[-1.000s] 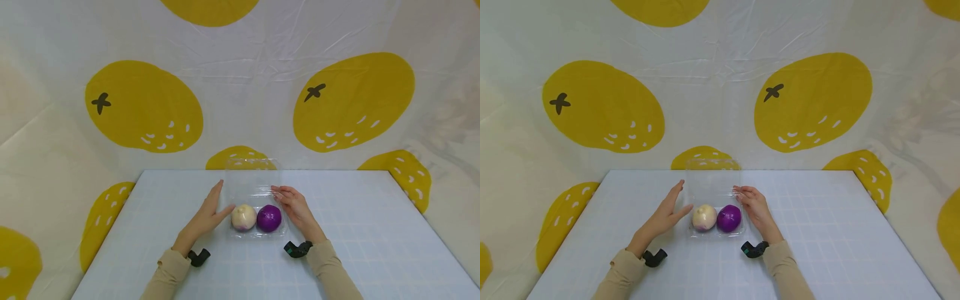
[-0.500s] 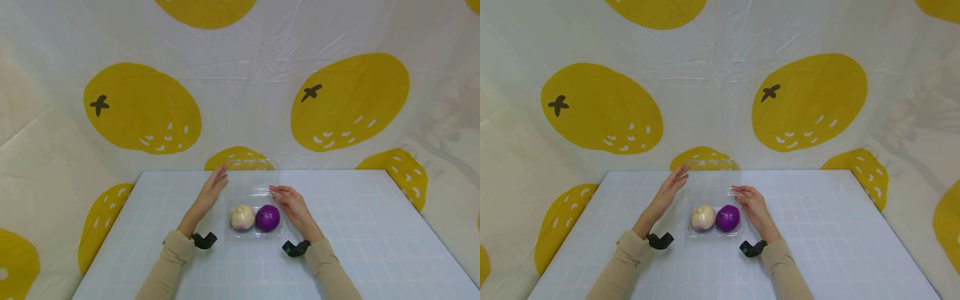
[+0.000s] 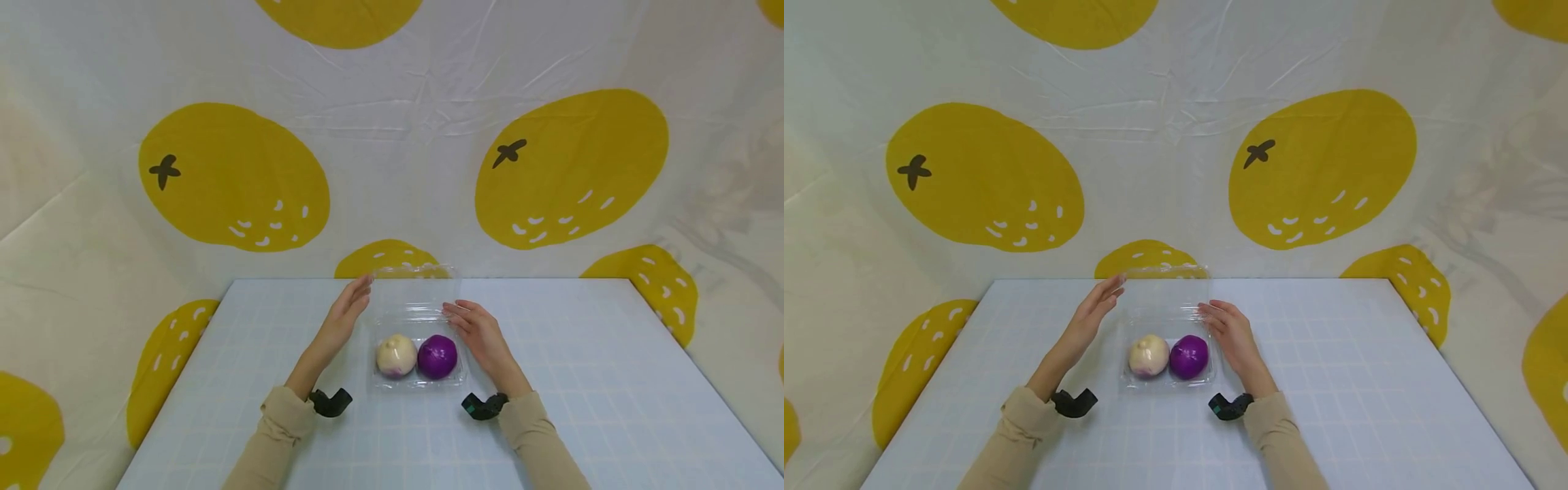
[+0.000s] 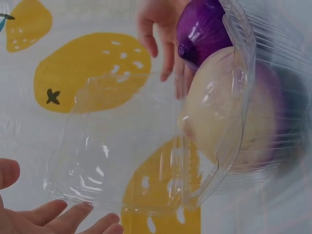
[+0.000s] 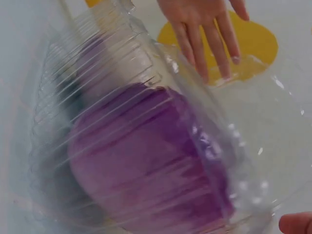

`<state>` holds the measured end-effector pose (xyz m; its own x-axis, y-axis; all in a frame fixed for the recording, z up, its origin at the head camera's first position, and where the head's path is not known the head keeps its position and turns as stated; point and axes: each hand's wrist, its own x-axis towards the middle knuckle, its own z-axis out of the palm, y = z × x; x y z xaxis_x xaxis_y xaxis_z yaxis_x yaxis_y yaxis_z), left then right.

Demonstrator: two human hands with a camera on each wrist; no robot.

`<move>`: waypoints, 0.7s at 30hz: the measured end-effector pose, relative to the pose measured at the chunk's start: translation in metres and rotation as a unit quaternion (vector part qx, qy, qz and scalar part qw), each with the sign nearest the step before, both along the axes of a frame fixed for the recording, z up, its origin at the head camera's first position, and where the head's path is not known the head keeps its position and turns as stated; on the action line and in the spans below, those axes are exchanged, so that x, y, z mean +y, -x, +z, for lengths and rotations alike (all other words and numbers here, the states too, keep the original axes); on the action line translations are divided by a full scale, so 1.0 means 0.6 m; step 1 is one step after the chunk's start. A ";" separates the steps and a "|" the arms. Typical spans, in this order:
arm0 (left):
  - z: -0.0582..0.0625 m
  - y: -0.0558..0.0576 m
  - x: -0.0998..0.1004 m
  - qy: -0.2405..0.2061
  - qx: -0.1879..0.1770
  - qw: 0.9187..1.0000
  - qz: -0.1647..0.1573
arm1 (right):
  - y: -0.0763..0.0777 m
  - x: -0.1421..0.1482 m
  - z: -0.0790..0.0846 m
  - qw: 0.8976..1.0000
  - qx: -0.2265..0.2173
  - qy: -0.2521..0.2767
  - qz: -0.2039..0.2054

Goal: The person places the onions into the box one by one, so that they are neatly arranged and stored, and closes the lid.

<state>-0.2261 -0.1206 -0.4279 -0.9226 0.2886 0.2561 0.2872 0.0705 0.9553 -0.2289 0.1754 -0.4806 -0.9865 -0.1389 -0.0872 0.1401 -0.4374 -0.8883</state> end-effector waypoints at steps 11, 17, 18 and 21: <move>0.000 -0.014 -0.007 0.015 -0.004 1.000 -0.005 | -0.029 0.003 0.089 0.977 0.141 -0.152 -0.041; 0.002 -0.023 -0.009 0.016 -0.007 1.000 -0.008 | -0.046 0.001 0.110 0.955 0.185 -0.229 -0.027; 0.002 -0.025 -0.010 0.015 -0.005 1.000 -0.010 | -0.049 0.002 0.112 0.952 0.188 -0.238 -0.027; 0.002 -0.034 -0.012 0.014 -0.002 1.000 -0.007 | -0.058 0.004 0.114 0.944 0.195 -0.263 -0.027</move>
<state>-0.2058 -0.1278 -0.4266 -0.9193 0.3086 0.2442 0.2845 0.0924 0.9542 -0.1940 0.1778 -0.4123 -0.9620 -0.1262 0.2420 -0.2532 0.0819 -0.9639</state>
